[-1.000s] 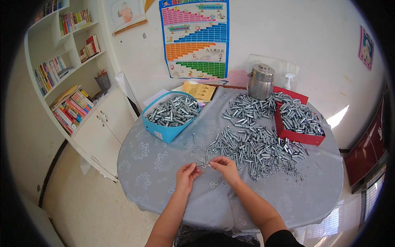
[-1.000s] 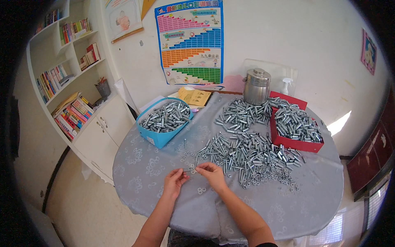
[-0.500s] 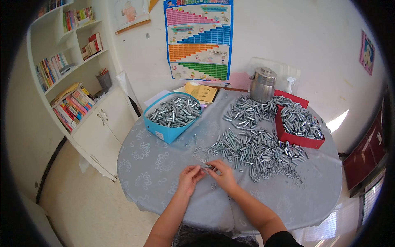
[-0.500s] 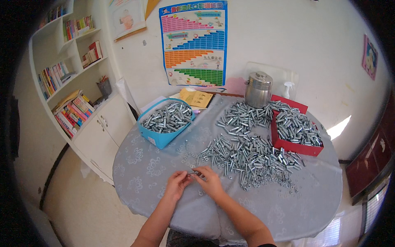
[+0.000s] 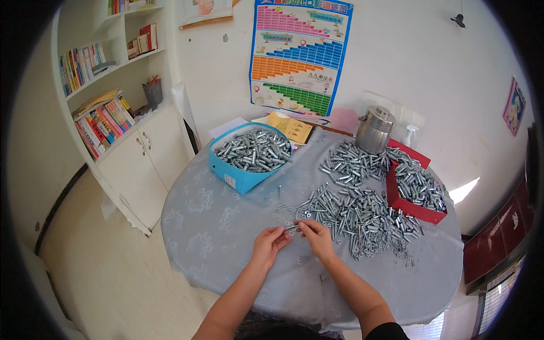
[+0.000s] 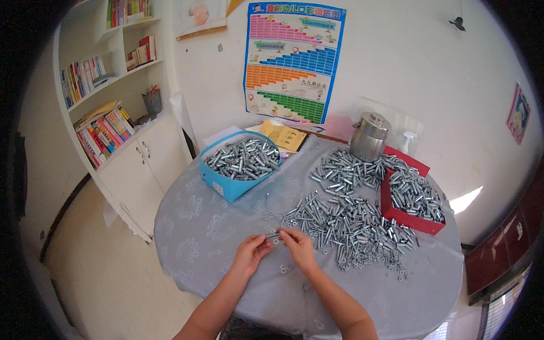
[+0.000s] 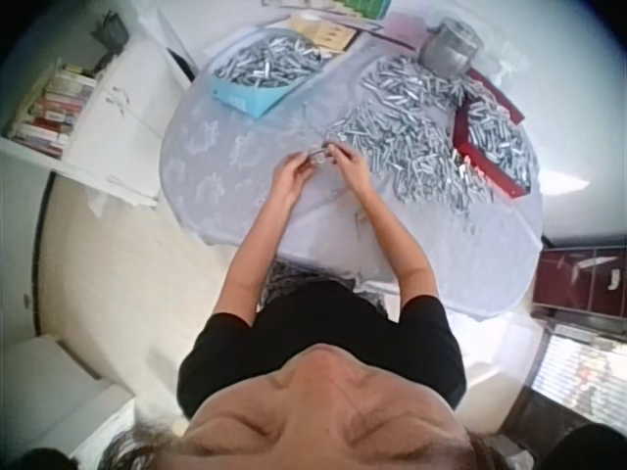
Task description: The person sits at a table covered with a grey cloth and repeatedly picks up metal bolts and washers. They thread the washers onto the bolts by hand and place the assembled fasteners into a blue plastic bin.
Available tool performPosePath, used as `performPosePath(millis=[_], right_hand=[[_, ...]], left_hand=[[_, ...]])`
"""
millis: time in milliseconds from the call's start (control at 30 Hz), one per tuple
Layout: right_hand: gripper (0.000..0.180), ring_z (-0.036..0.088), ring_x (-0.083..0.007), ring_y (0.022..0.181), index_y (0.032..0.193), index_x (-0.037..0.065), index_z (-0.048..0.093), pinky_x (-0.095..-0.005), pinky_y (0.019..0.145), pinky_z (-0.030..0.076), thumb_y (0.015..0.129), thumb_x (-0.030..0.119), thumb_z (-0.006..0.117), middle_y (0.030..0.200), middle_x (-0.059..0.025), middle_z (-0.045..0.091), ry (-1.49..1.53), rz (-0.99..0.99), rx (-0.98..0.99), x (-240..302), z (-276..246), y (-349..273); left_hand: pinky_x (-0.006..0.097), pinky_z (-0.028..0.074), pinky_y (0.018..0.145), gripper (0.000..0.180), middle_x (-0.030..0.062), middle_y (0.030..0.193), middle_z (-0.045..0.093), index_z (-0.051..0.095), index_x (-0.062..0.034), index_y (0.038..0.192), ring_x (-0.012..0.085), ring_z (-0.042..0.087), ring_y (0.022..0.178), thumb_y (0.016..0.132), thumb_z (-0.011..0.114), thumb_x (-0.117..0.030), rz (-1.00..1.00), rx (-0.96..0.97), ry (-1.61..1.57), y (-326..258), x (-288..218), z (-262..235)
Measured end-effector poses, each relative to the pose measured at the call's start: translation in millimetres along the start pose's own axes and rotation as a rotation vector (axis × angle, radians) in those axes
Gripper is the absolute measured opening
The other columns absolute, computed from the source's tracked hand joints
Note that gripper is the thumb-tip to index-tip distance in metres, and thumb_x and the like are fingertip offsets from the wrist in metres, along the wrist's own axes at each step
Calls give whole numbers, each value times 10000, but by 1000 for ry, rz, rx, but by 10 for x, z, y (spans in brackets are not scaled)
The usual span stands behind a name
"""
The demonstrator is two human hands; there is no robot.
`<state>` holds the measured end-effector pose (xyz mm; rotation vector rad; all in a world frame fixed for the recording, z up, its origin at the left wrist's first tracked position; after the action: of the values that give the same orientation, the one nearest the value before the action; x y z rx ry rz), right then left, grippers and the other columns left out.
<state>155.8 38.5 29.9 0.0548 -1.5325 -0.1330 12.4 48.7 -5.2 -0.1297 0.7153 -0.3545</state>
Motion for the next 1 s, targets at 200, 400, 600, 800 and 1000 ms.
performPosePath(millis=[200,400,600,800,1000], right_hand=[[154,579,-173,742,892,57,661,-249,630,431,801,162,594,863,-81,630,-404,-187,-145,133,-98,259],[112,531,-263,720,700,61,665,-371,646,430,635,141,622,689,-85,565,-1191,-613,-43,254,87,558],[122,543,-265,737,625,75,648,-394,644,413,609,188,607,678,-93,557,-1444,-503,-20,55,180,730],[122,546,-256,725,648,89,639,-397,654,396,610,203,627,672,-82,557,-1244,-494,-2,58,138,652],[130,591,-194,751,762,75,633,-306,700,442,681,167,675,802,-69,626,-704,-86,68,38,35,567]], left_hand=[[320,527,692,126,109,799,591,516,11,879,181,593,714,812,580,-74,79,-26,-75,59,-45,-78],[326,535,676,134,99,790,581,508,6,873,171,580,697,813,586,-85,101,-80,-148,87,-126,-133],[325,537,680,146,98,785,577,504,9,874,166,575,702,811,591,-91,103,-86,-165,86,-135,-151],[326,538,676,140,97,786,576,501,7,856,165,576,683,812,591,-91,107,-94,-160,95,-119,-160],[322,535,669,137,97,783,575,505,9,861,169,576,682,814,588,-90,113,-76,-153,100,-128,-174]])
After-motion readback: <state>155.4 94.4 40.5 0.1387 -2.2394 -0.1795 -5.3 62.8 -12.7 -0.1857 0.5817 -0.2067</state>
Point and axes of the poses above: each hand's wrist, its own y-axis towards the middle knuckle, its own z-axis out of the palm, x = y × z, the point moved 5 cm from there along y, towards the middle knuckle
